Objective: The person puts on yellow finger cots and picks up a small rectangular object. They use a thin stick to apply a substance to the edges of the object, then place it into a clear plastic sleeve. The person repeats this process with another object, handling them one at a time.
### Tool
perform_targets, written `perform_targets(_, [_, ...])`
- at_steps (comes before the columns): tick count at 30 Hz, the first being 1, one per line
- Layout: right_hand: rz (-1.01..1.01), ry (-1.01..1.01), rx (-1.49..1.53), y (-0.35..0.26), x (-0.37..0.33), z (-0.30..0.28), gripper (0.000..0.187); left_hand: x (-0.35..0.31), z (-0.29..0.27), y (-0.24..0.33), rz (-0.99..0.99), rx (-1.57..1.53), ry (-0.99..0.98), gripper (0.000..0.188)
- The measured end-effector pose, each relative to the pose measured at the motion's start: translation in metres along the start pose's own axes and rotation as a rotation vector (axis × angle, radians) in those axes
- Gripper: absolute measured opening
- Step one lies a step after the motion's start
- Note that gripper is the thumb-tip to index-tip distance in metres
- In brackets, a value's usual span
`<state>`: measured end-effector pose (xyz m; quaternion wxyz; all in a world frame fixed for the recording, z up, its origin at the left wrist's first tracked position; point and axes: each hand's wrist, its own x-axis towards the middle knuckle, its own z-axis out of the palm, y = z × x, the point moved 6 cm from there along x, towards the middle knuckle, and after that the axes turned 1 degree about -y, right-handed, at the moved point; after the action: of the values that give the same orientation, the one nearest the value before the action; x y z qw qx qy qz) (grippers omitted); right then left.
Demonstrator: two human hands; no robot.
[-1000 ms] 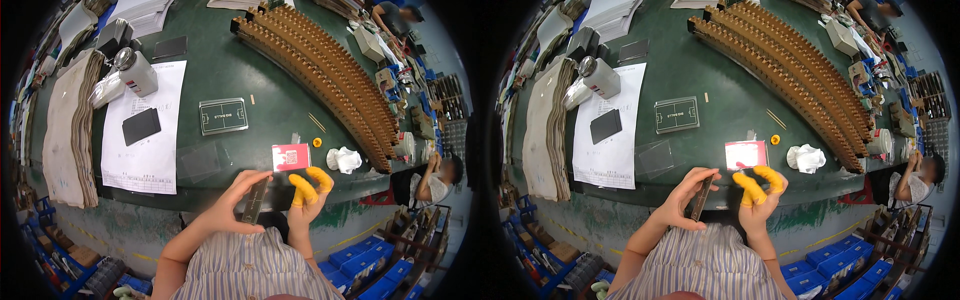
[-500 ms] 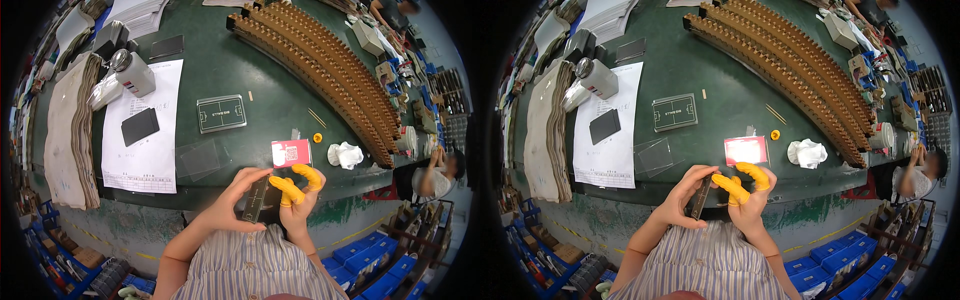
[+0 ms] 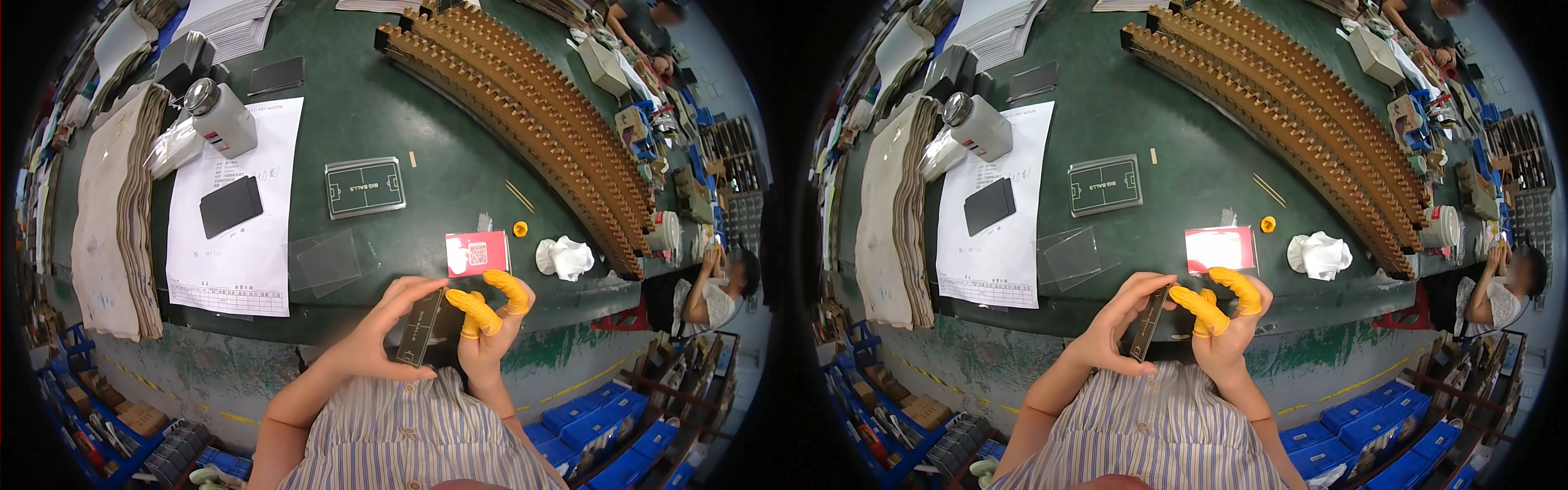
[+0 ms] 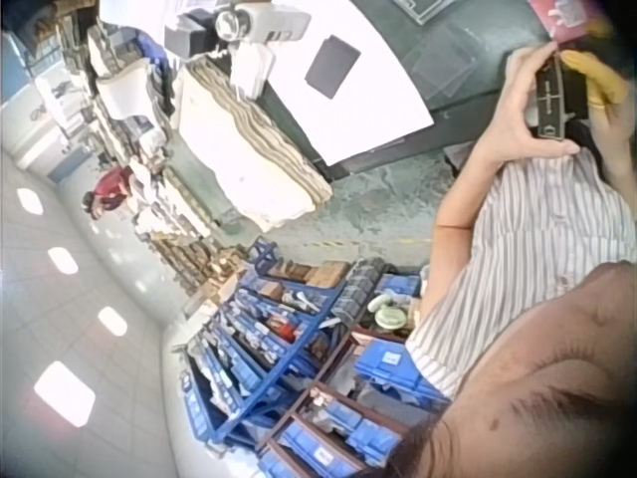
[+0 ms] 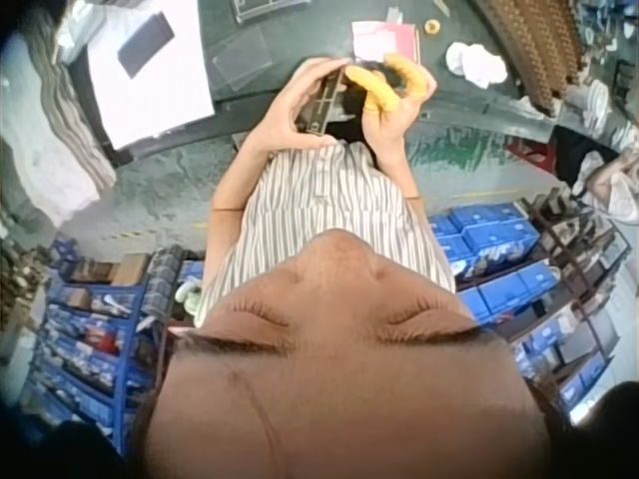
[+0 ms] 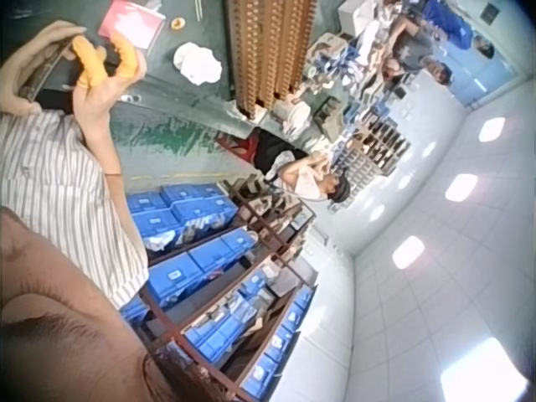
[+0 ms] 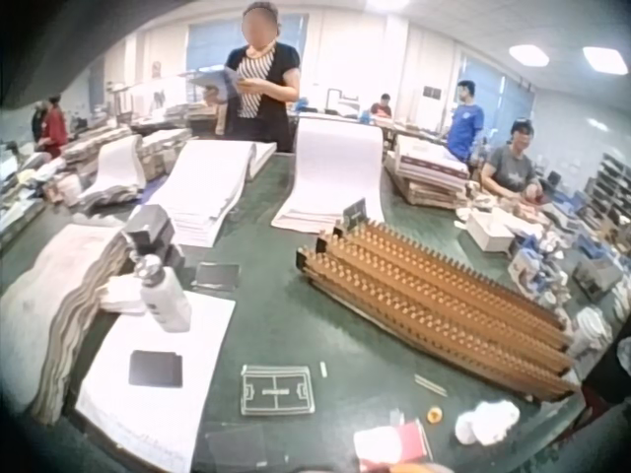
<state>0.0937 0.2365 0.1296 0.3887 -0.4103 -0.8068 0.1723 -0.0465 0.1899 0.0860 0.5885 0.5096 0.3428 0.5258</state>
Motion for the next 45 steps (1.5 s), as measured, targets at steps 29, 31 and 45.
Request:
perform_targets(29, [0.008, -0.069, -0.014, -0.002, 0.002, 0.003, 0.030, -0.001, 0.000, 0.001, 0.006, 0.016, 0.010, 0.100])
perform_targets(31, [0.017, -0.082, -0.021, -0.002, 0.002, 0.003, 0.030, -0.001, 0.000, 0.001, 0.007, 0.019, 0.010, 0.101])
perform_targets(45, [0.035, -0.053, 0.078, 0.008, -0.013, 0.001, 0.036, 0.000, 0.001, 0.002, 0.025, 0.040, -0.005, 0.100])
